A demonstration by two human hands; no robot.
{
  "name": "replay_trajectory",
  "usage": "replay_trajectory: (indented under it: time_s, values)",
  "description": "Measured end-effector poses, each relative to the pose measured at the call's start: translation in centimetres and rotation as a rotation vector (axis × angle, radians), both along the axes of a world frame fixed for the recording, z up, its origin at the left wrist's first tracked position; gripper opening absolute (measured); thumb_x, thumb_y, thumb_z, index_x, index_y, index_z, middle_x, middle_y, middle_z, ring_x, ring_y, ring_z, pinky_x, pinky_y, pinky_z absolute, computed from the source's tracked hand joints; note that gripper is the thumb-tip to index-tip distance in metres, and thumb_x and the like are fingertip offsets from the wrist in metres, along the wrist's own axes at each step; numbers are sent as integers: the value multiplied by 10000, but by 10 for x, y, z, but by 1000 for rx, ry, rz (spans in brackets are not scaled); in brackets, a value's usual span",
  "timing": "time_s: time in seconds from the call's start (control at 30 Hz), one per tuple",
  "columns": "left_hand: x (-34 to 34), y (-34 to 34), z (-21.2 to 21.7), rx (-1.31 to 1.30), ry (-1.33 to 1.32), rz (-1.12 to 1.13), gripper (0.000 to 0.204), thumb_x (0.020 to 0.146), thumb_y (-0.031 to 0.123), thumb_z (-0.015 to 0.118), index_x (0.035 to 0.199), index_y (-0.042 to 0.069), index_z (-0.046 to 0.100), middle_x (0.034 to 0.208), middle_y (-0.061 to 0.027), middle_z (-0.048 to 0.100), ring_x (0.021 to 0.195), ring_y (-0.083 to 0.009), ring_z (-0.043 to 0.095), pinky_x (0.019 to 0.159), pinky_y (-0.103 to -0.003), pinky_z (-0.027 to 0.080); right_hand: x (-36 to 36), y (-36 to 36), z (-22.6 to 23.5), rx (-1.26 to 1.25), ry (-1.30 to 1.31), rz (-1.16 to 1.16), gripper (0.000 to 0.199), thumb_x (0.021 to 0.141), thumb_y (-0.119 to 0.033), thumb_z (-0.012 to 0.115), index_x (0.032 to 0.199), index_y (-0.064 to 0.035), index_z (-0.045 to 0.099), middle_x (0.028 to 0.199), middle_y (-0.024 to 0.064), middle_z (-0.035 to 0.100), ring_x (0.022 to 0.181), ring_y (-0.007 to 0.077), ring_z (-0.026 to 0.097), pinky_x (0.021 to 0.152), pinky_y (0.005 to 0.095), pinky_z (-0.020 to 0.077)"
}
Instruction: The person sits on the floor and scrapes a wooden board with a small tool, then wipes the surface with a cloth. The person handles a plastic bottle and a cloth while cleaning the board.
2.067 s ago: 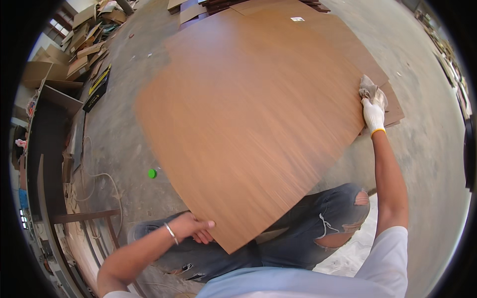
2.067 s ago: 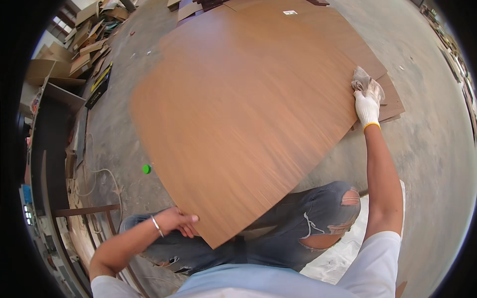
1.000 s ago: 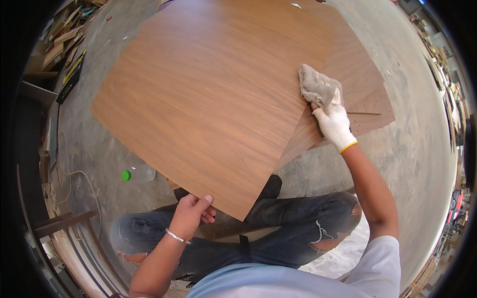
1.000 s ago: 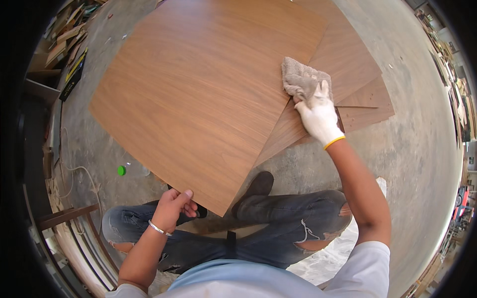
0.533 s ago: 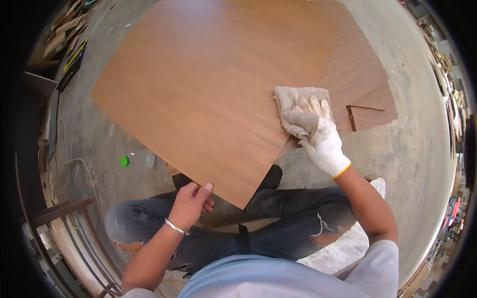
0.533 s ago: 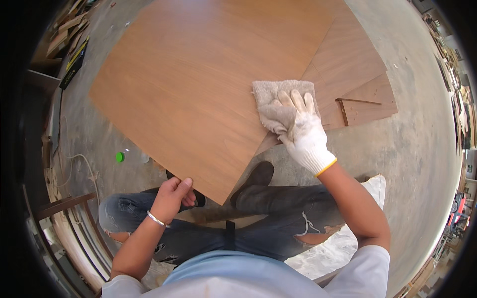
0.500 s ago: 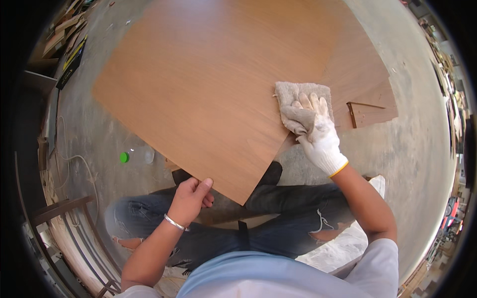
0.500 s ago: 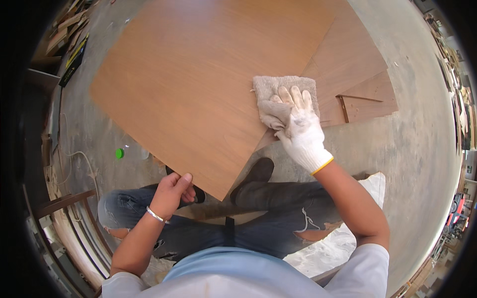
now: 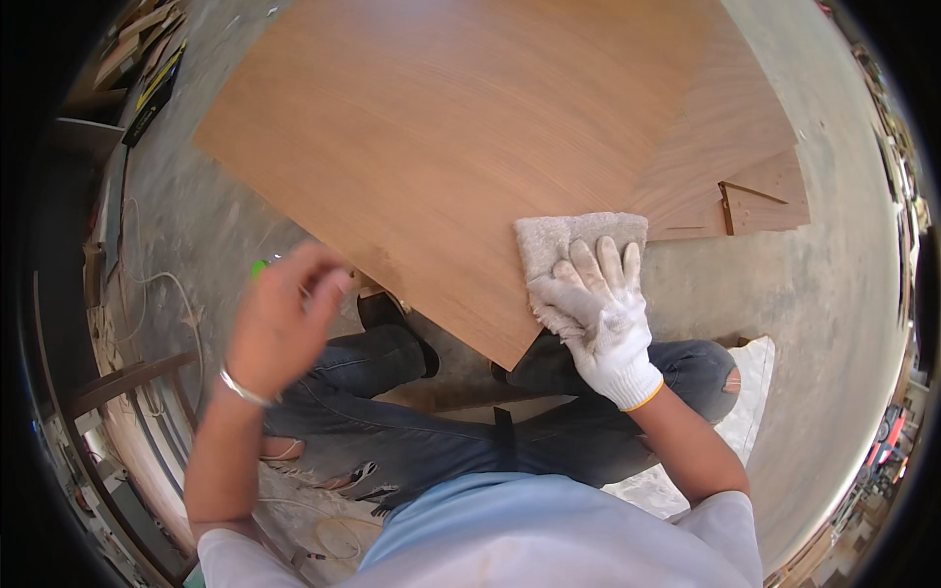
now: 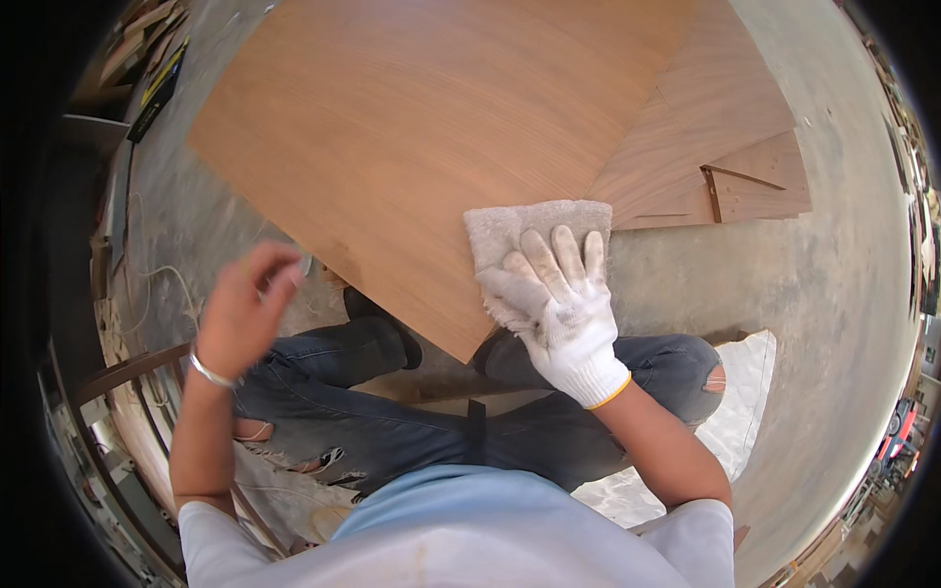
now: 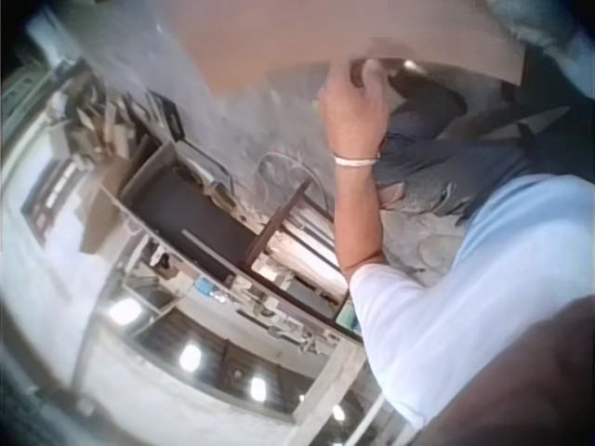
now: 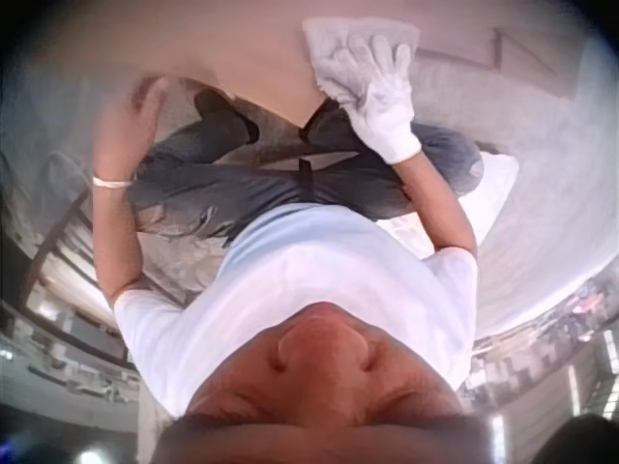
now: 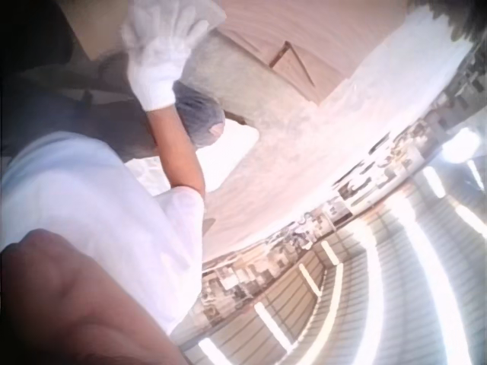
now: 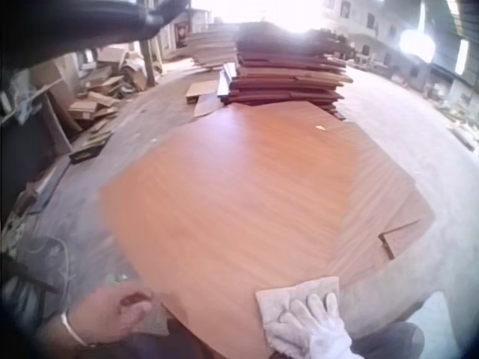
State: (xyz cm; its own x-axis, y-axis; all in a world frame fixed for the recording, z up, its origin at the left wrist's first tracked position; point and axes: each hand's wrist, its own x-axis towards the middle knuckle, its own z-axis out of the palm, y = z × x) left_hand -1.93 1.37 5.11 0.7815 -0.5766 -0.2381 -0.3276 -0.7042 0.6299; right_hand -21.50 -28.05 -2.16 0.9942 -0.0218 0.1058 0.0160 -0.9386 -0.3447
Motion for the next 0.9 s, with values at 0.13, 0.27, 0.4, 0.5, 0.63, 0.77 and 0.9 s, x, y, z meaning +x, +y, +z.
replay_trajectory:
  time_s: [0.13,0.27,0.4,0.5,0.63,0.77,0.9]
  values:
    - [96,5,-30,56,-211,113,264,988,208,656,1130,-12,688,1069,-140,712,937,-224,665,863,-343,523,-5,45,8,114,47,183,486,708,-233,759,1176,-116,706,1274,142,591,1213,394,496,1045,582,367]
    - [181,25,-118,37,-751,-48,394,987,243,631,1304,10,617,1403,-220,613,1320,-392,547,1145,-455,403,11,91,8,198,-62,364,519,671,-205,724,1163,-46,688,1304,117,573,1211,340,502,1032,514,421]
    - [250,34,-129,128,-786,-34,437,1001,264,603,1359,16,577,1397,-239,608,1300,-397,560,1121,-455,429,16,79,24,253,21,387,566,614,-196,731,1155,-38,687,1286,106,579,1180,331,523,1022,482,425]
    - [311,61,-131,238,-526,169,442,1006,281,589,1346,-2,588,1336,-259,640,1252,-421,589,1085,-465,456,8,75,30,202,97,383,582,604,-208,736,1161,-49,690,1264,103,587,1170,331,530,1012,493,420]
    - [380,120,-146,255,-635,278,459,1014,307,566,1339,-16,588,1280,-267,661,1211,-434,605,1065,-478,466,11,79,43,131,158,417,566,632,-233,730,1163,-39,700,1261,88,584,1169,309,524,1003,483,407]
    - [410,157,-164,289,-791,302,489,1033,332,513,1346,-38,568,1296,-277,644,1227,-444,585,1076,-483,451,11,81,42,92,162,442,558,656,-263,719,1172,-51,706,1250,61,585,1149,294,524,987,479,402]
    - [373,134,-182,274,-917,294,495,1050,345,470,1330,-54,558,1278,-288,636,1217,-459,569,1070,-497,441,2,67,49,10,198,370,540,657,-271,711,1152,-55,718,1237,58,591,1138,313,523,973,504,405]
